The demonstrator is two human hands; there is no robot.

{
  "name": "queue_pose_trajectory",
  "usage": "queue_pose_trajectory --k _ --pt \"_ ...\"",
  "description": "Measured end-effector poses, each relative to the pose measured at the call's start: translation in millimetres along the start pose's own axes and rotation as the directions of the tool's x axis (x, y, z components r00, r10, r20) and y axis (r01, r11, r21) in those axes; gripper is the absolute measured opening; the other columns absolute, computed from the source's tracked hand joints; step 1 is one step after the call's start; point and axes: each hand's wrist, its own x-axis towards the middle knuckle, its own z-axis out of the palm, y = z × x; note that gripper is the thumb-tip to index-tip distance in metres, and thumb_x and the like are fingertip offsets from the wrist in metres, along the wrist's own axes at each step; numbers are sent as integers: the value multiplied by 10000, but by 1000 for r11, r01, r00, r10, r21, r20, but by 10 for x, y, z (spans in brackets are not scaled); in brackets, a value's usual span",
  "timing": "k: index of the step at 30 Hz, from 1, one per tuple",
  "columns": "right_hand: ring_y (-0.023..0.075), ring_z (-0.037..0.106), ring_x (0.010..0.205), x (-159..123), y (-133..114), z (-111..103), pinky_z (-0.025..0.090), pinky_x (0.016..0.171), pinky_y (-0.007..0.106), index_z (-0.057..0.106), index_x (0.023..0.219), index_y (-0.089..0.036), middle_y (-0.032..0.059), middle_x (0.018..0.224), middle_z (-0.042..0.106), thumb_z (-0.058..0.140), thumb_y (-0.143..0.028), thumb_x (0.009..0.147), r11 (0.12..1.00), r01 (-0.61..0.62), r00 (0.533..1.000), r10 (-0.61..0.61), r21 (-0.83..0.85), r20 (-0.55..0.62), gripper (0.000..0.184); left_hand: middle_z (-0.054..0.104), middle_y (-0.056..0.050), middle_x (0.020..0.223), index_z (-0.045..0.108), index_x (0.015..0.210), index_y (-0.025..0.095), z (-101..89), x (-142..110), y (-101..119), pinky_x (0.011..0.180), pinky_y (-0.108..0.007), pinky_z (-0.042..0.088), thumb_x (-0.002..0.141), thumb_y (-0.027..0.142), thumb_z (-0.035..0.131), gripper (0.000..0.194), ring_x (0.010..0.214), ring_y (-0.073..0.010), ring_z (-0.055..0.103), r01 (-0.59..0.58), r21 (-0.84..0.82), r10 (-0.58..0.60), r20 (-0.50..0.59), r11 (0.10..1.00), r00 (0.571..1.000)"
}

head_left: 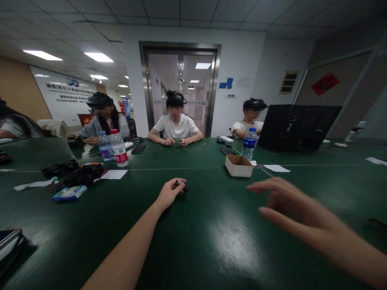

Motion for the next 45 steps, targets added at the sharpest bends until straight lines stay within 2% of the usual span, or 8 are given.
queue_pose_trajectory --k 3,7,11,18,23,29,37,45 --pt "133 577 636 630 9 674 512 543 257 532 1071 -223 64 970 533 633 -310 769 926 -259 916 145 275 374 330 615 -65 897 595 1038 180 -36 -6 -3 599 -221 405 736 433 591 394 743 -148 556 -7 -61 3 -64 998 998" --pt "121 615 589 1271 263 1628 521 527 231 402 1143 -172 66 925 531 604 -267 812 611 -536 830 256 583 495 399 616 -68 899 595 1027 166 -67 -11 3 601 -215 415 721 420 607 398 760 -153 565 -20 -114 5 -127 993 992" --pt "148 641 617 1516 444 2098 537 564 235 403 1096 -134 66 836 579 632 -245 806 407 -502 851 74 763 520 386 612 -70 914 595 1026 157 -75 -3 3 675 -249 450 713 385 618 388 772 -156 568 -40 -173 20 -114 984 993" --pt "158 643 601 1469 616 2115 528 547 243 411 956 -163 23 761 607 754 -251 687 313 -366 928 49 876 370 444 582 -67 942 636 969 174 -83 13 -18 650 -236 448 675 383 643 361 770 -153 560 11 -125 -30 -157 992 987" --pt "153 634 584 1467 596 2122 518 534 230 467 955 -150 24 694 607 738 -296 699 368 -345 933 38 863 357 401 577 -49 920 613 991 176 -109 7 -11 602 -206 422 680 360 628 362 706 -118 537 28 -201 -60 -157 979 986" --pt "109 583 500 1478 602 2145 458 446 180 534 969 -149 -18 630 561 756 -274 652 429 -260 964 67 865 256 406 591 -67 919 584 952 155 -97 -27 61 644 -241 447 649 357 671 374 782 -163 565 11 -161 -34 -142 987 989" --pt "112 591 517 1482 590 2115 468 465 181 548 973 -129 2 641 573 721 -200 685 414 -281 960 114 866 257 344 610 -57 893 582 901 144 -94 -18 26 793 -302 447 628 337 700 354 844 -177 577 -51 -122 33 -144 991 989" --pt "118 604 520 1479 589 2096 476 472 182 541 969 -121 18 640 576 607 -170 799 349 -306 952 129 885 279 188 615 -69 864 606 925 140 -104 3 -6 718 -269 465 643 356 689 365 815 -169 583 44 -216 -80 -159 975 984"
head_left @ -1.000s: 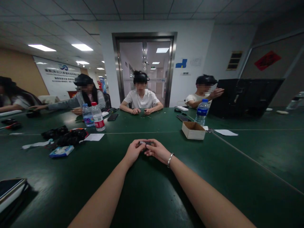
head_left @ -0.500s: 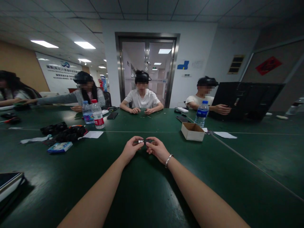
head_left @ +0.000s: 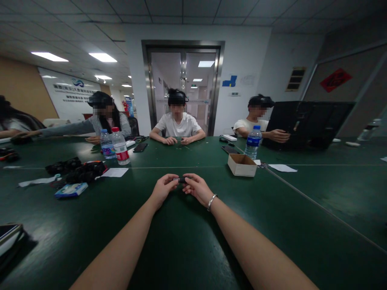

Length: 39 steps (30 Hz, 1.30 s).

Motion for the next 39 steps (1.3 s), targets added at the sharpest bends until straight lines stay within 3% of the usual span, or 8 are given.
queue_pose_trajectory --k 14,28,33,39 --pt "120 609 542 -16 -26 8 496 484 192 547 970 -126 25 679 574 601 -144 805 1000 -10 1000 11 -20 6 174 596 -36 763 559 861 134 44 -21 28 632 -233 464 631 466 682 422 693 -129 579 -20 24 21 -16 1000 1000" --pt "122 614 568 -24 -24 1 501 495 201 555 962 -141 38 762 585 684 -145 732 1000 7 1000 -6 -16 25 264 591 -28 668 531 747 133 35 27 -14 528 -208 436 616 542 669 450 577 -111 557 57 6 -56 -79 998 995" --pt "113 606 543 7 9 -16 506 486 186 559 948 -135 24 711 586 723 -236 711 997 11 997 -5 -76 78 306 559 -5 659 549 744 145 80 -23 56 513 -201 420 649 540 635 415 616 -120 540 -41 117 44 -16 992 999" --pt "121 601 496 62 75 -15 501 439 184 548 938 -131 14 631 586 703 -375 717 976 28 990 3 -217 142 364 565 -10 651 584 741 157 95 -86 125 529 -223 401 692 506 603 353 593 -134 519 -137 310 154 -33 941 988"
